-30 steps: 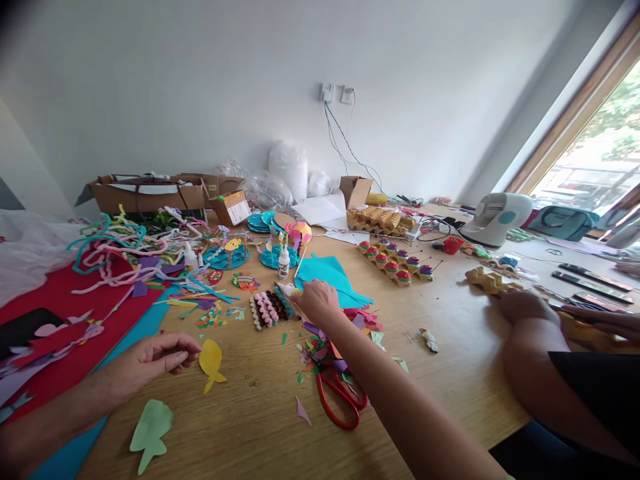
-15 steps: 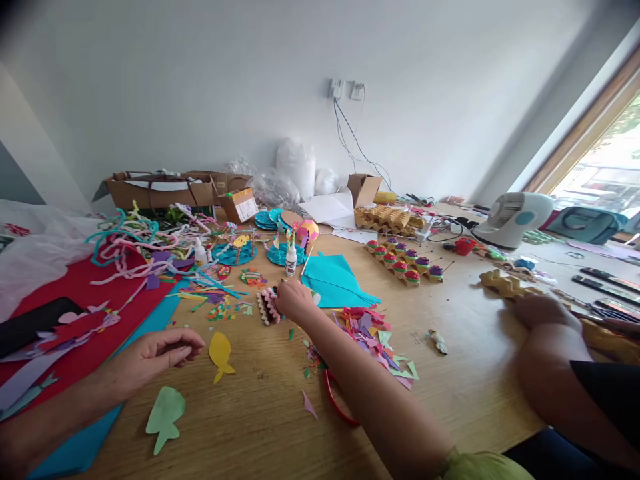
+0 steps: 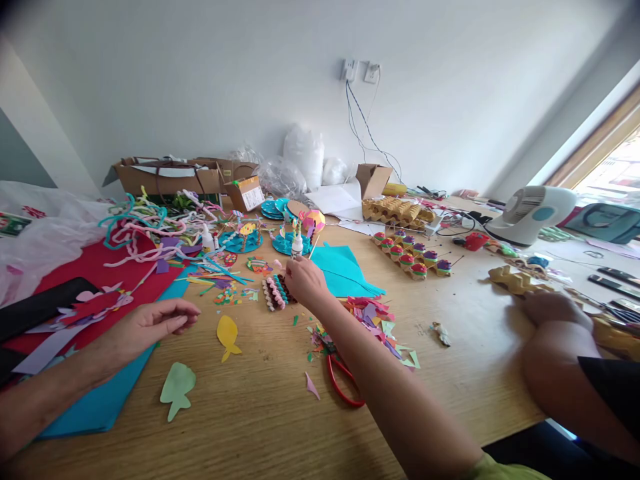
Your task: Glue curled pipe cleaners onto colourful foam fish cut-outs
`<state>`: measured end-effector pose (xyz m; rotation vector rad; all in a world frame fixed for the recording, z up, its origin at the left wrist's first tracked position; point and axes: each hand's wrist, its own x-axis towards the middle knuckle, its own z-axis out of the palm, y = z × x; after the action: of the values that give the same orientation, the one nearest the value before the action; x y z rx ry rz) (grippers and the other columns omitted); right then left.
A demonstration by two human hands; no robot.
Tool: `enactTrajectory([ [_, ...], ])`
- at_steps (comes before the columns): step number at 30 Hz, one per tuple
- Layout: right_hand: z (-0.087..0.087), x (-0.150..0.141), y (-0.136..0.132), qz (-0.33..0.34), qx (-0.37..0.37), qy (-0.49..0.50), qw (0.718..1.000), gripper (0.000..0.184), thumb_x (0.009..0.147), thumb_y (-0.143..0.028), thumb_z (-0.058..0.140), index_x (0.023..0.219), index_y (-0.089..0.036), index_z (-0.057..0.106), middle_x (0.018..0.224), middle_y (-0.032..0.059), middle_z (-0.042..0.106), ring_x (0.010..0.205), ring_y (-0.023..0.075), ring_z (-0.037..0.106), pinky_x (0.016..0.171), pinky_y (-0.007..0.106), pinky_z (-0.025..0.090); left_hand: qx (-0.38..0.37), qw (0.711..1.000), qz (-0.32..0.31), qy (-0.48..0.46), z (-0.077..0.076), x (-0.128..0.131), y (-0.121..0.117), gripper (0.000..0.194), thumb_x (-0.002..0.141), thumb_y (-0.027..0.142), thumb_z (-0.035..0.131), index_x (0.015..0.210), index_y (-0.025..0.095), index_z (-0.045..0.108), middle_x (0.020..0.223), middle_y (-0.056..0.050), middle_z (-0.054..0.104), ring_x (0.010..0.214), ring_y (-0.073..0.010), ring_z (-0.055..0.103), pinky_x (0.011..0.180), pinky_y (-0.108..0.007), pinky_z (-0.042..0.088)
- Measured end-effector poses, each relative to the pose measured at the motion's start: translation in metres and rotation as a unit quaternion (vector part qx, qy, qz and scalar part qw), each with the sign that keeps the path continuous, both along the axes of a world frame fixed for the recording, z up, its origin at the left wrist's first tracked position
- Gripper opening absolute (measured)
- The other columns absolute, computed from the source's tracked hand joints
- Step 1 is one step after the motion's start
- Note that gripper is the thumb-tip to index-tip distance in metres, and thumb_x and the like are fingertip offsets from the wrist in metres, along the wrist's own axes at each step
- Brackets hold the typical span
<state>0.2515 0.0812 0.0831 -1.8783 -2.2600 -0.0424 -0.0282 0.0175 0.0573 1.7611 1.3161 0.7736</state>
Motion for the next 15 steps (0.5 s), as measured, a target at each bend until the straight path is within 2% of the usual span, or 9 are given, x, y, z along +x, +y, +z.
enactTrajectory([
  [3, 0.005, 0.000, -0.017, 0.039, 0.014, 0.019, 0.999, 0.019, 0.086, -0.019, 0.043, 0.088, -0.016, 0.063, 0.088, 0.0068, 0.067, 0.079, 0.0156, 0.059, 0.062, 0.023, 0.035, 0.040, 0.999, 0.009, 0.025, 0.001, -0.004, 0.003, 0.033, 0.073, 0.042, 0.050, 0.089, 0.016, 0.063, 0.086, -0.007, 0.070, 0.081, -0.0229, 0.065, 0.069, -0.032, 0.053],
  [6, 0.001, -0.009, -0.038, 0.116, -0.003, 0.047, 0.992, 0.011, 0.083, -0.019, 0.051, 0.082, -0.018, 0.062, 0.078, 0.0013, 0.067, 0.069, 0.0115, 0.057, 0.058, 0.019, 0.033, 0.128, 0.987, -0.015, 0.092, 0.003, -0.005, 0.003, 0.030, 0.080, 0.035, 0.045, 0.093, 0.016, 0.064, 0.095, -0.008, 0.070, 0.087, -0.0229, 0.065, 0.074, -0.033, 0.053],
  [8, -0.007, -0.018, -0.049, 0.191, -0.025, 0.091, 0.977, 0.010, 0.082, -0.015, 0.053, 0.083, -0.017, 0.063, 0.075, 0.0013, 0.066, 0.065, 0.0106, 0.056, 0.056, 0.019, 0.032, 0.210, 0.966, -0.056, 0.140, 0.002, -0.003, 0.002, 0.029, 0.083, 0.027, 0.042, 0.096, 0.017, 0.065, 0.101, -0.008, 0.068, 0.095, -0.0219, 0.063, 0.082, -0.033, 0.051],
  [11, -0.023, -0.031, -0.056, 0.241, -0.048, 0.114, 0.963, 0.018, 0.082, -0.009, 0.051, 0.091, -0.017, 0.065, 0.079, 0.0028, 0.068, 0.068, 0.0112, 0.058, 0.058, 0.019, 0.034, 0.307, 0.924, -0.123, 0.194, -0.005, -0.001, 0.001, 0.034, 0.085, 0.015, 0.036, 0.103, 0.016, 0.065, 0.104, -0.008, 0.067, 0.102, -0.0200, 0.060, 0.090, -0.033, 0.048],
  [15, -0.043, -0.036, -0.049, 0.280, -0.050, 0.099, 0.953, 0.023, 0.086, -0.010, 0.048, 0.096, -0.017, 0.067, 0.090, 0.0057, 0.070, 0.080, 0.0144, 0.061, 0.068, 0.022, 0.038, 0.343, 0.888, -0.178, 0.251, -0.019, 0.002, 0.002, 0.046, 0.080, 0.001, 0.032, 0.112, 0.016, 0.062, 0.112, -0.008, 0.064, 0.106, -0.0181, 0.058, 0.093, -0.031, 0.047],
])
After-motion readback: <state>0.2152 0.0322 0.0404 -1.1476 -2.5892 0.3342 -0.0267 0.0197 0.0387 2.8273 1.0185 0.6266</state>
